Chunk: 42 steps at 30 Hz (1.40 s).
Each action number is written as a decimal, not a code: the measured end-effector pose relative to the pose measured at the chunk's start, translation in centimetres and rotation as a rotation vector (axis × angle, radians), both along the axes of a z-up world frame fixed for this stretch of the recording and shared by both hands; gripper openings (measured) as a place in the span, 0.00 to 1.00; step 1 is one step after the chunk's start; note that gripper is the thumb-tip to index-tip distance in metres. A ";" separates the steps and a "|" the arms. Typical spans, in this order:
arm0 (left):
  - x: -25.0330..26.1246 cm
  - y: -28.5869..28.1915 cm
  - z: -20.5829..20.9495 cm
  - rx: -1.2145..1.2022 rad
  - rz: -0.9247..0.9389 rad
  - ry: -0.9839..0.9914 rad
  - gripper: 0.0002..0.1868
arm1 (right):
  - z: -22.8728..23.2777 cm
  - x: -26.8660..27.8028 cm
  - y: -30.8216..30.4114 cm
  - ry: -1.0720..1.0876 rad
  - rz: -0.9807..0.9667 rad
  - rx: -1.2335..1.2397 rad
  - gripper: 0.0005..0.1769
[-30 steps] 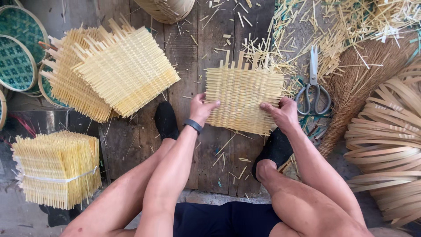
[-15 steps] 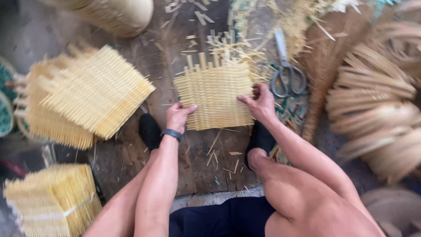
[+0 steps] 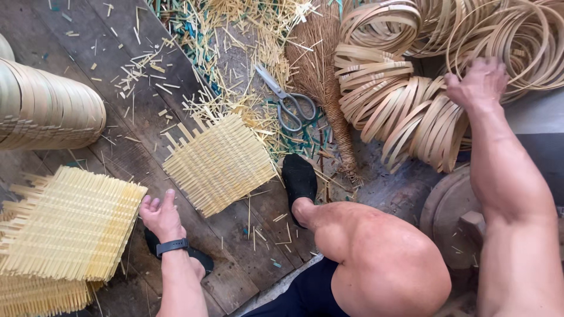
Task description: The person trims the edges of woven bamboo mats using shears, then places a circular bamboo frame over each trimmed mat. The person repeats this process for multiple mats, stacking the finished pieces.
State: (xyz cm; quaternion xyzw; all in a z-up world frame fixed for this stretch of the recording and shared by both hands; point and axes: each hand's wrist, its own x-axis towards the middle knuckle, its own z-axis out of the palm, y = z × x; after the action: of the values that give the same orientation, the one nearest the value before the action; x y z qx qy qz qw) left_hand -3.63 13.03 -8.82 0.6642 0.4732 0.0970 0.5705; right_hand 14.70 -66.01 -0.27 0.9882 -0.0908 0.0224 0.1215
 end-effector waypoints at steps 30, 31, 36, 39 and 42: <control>6.7 -8.6 19.0 -1.066 -0.234 -0.645 0.16 | 16.3 1.4 44.0 0.781 0.071 1.755 0.28; 6.7 -8.1 19.0 -1.045 -0.286 -0.558 0.16 | 15.9 1.3 44.4 0.856 0.046 1.819 0.26; 6.6 -7.3 18.8 -0.980 -0.353 -0.389 0.17 | 14.5 0.3 46.7 1.099 -0.101 1.991 0.24; 6.4 -7.6 18.3 -1.001 -0.371 -0.352 0.15 | 13.6 -0.6 47.4 1.022 -0.153 1.931 0.28; 5.7 -7.8 17.6 -0.966 -0.323 -0.329 0.16 | 12.7 -1.1 47.6 1.023 -0.160 1.830 0.30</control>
State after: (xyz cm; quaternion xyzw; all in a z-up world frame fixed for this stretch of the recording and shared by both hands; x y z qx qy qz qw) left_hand 2.10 5.19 8.73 0.3666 0.2598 -0.1179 0.8856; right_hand 13.65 -18.46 12.43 0.5859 -0.0759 -0.4830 -0.6463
